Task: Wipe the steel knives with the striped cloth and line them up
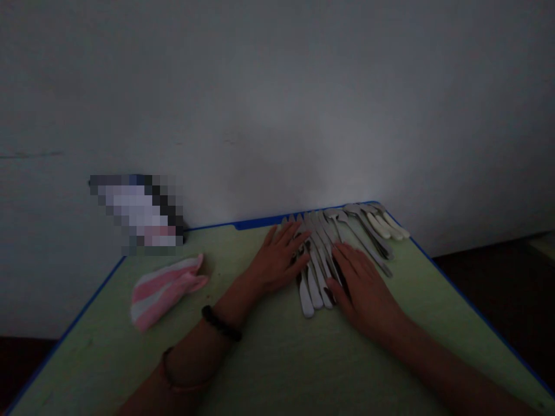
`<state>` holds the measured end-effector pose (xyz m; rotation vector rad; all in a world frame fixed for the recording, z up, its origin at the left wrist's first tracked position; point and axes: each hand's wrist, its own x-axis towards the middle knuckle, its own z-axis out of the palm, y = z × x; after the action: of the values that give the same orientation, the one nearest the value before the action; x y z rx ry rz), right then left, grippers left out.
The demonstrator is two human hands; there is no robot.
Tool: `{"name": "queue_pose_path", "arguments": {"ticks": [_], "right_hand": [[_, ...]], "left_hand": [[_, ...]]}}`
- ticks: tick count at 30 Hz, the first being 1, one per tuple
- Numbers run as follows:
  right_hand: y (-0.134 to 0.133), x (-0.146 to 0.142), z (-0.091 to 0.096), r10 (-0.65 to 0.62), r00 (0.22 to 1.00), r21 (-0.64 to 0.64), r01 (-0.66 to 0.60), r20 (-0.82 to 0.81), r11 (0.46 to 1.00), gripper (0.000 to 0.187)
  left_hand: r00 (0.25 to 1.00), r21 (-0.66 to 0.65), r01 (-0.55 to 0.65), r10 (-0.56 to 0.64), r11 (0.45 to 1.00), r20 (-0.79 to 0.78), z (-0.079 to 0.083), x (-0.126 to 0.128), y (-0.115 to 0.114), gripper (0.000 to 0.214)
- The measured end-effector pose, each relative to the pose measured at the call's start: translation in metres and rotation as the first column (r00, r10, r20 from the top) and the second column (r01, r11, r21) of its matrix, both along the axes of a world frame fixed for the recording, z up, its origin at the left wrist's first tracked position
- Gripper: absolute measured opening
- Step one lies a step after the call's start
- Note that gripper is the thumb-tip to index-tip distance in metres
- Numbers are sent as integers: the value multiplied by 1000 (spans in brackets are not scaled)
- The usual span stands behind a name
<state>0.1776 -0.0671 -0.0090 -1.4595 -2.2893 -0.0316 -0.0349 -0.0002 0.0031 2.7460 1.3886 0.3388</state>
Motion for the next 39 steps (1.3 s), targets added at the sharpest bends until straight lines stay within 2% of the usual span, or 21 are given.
{"name": "queue_pose_path", "arguments": {"ticks": [3,7,13,25,29,34,36,39], "right_hand": [[4,6,1,-32,999,37,32,2,999,52],[6,10,1,-17,997,22,15,70,1000,46],[7,7,1,-10,995,-7,11,100,1000,48],[9,8,1,-19,996,-43,23,82,999,47],[17,27,8,-96,995,61,93,37,994,45],[26,62,19,-256,967,175,253,-3,952,32],[27,69,23,-296,955,167,286,34,943,27],[24,73,29,-258,963,76,252,77,965,26]], "left_hand": [[999,1,42,-42,999,14,2,16,7,56],[998,-51,65,-66,997,-18,-3,27,11,62],[997,-55,65,-67,996,-32,-7,29,9,60],[993,-29,115,-115,993,26,0,33,9,58],[992,-37,123,-122,992,23,2,37,13,59],[991,-24,130,-130,991,26,3,42,17,61],[991,-26,134,-133,991,27,3,45,20,62],[989,-41,147,-146,988,26,2,53,25,66]]}}
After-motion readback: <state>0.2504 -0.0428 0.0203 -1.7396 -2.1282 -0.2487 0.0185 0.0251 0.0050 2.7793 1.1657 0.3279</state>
